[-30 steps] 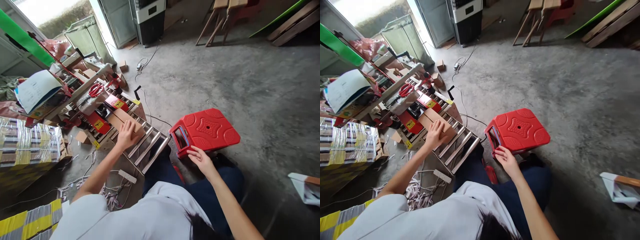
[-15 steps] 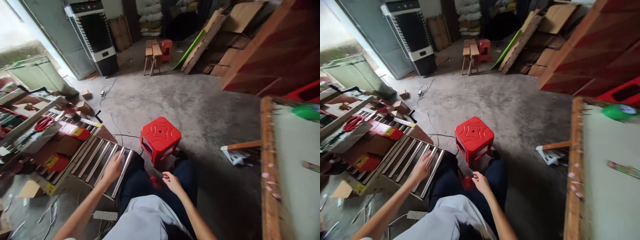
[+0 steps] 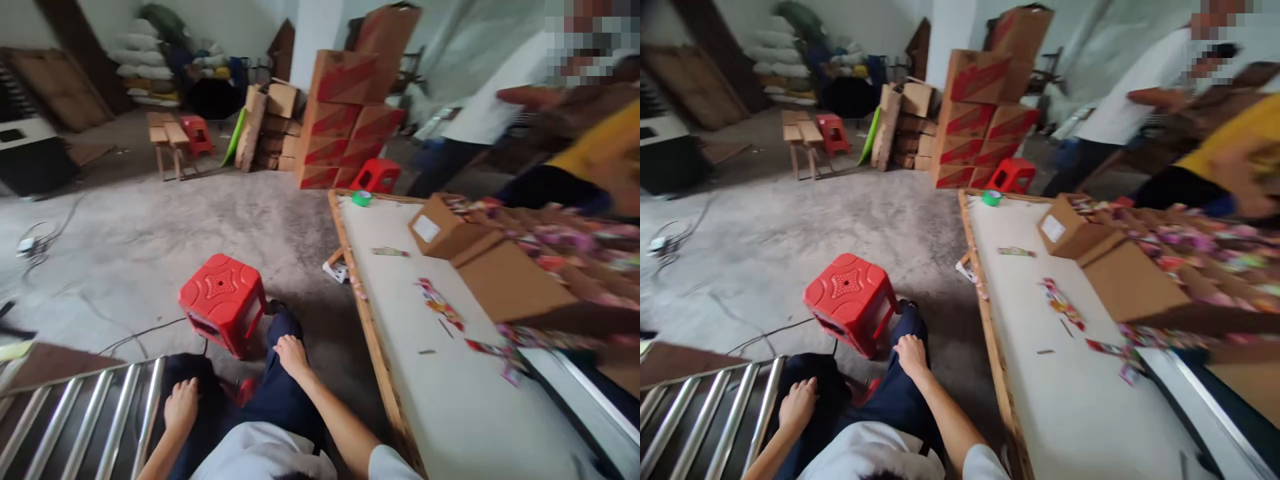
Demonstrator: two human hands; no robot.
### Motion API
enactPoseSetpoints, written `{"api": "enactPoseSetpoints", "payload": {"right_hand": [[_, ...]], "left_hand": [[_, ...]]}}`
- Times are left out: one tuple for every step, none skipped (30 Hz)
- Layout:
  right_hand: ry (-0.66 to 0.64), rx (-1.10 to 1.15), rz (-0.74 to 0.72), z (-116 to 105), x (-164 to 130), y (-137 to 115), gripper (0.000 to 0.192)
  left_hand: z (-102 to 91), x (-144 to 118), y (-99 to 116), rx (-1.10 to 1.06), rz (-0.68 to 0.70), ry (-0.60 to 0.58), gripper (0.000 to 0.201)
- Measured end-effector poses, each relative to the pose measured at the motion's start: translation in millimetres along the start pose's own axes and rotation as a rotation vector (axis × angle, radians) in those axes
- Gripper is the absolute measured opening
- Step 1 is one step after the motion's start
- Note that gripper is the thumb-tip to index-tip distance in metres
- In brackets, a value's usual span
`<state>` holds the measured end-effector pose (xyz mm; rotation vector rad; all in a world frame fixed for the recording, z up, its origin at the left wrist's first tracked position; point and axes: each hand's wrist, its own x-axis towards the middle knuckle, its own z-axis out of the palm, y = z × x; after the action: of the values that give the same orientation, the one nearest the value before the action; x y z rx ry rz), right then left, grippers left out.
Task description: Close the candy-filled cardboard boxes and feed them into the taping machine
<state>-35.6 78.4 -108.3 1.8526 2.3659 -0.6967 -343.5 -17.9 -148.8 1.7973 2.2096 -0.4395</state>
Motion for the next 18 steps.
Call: {"api": "enactPoseSetpoints", "payload": {"right_hand": [[-0.040, 0.009, -0.022, 0, -8, 0, 0.032], [-0.086, 0.019, -0.046, 1, -17, 1, 0.031], [-0.132, 0.031, -0.069, 3, -29, 1, 0.030], [-0.171, 0.041, -0.085, 5, -41, 2, 0.029], [-0.195, 0.049, -0.090, 9, -52, 2, 0.029], [-0.205, 0.053, -0.082, 12, -62, 1, 0.030], [-0.203, 0.055, -0.066, 16, -69, 0, 0.032], [-0.196, 0.054, -0.050, 19, -74, -2, 0.035], [-0.186, 0.050, -0.036, 22, -76, -4, 0.037], [-0.176, 0.043, -0.028, 24, -75, -7, 0.038], [-0.167, 0.034, -0.023, 26, -73, -10, 0.039], [-0.157, 0.022, -0.020, 28, -71, -13, 0.038], [-0.145, 0.009, -0.016, 29, -69, -15, 0.037], [-0.130, -0.004, -0.012, 30, -67, -17, 0.036], [-0.113, -0.016, -0.008, 31, -66, -18, 0.035], [-0.097, -0.026, -0.004, 30, -67, -19, 0.034], [-0.085, -0.034, -0.001, 30, -69, -18, 0.033], [-0.076, -0.040, 0.000, 29, -71, -18, 0.032]], "left_hand": [[3.5, 4, -2, 0.015, -0.010, 0.001, 0.038], [6.8, 9, -3, 0.032, -0.020, -0.002, 0.038], [9.6, 14, -5, 0.050, -0.023, -0.007, 0.038], [11.7, 20, -7, 0.071, -0.013, -0.010, 0.037], [13.2, 25, -8, 0.091, 0.008, -0.009, 0.037], [13.9, 31, -10, 0.108, 0.037, -0.003, 0.038], [13.9, 36, -11, 0.119, 0.075, 0.005, 0.039], [12.9, 40, -13, 0.122, 0.122, 0.013, 0.040], [10.8, 45, -15, 0.112, 0.170, 0.019, 0.040], [7.5, 49, -18, 0.090, 0.208, 0.012, 0.040], [3.4, 52, -20, 0.053, 0.239, -0.010, 0.039], [-1.3, 54, -22, 0.003, 0.260, -0.046, 0.038], [-5.9, 54, -24, -0.056, 0.268, -0.088, 0.037], [-9.5, 53, -26, -0.120, 0.261, -0.128, 0.036], [-11.4, 48, -28, -0.183, 0.252, -0.162, 0.035], [-11.0, 42, -29, -0.236, 0.239, -0.192, 0.035], [-8.5, 33, -31, -0.279, 0.227, -0.208, 0.035], [-4.2, 23, -33, -0.307, 0.214, -0.218, 0.035]]}}
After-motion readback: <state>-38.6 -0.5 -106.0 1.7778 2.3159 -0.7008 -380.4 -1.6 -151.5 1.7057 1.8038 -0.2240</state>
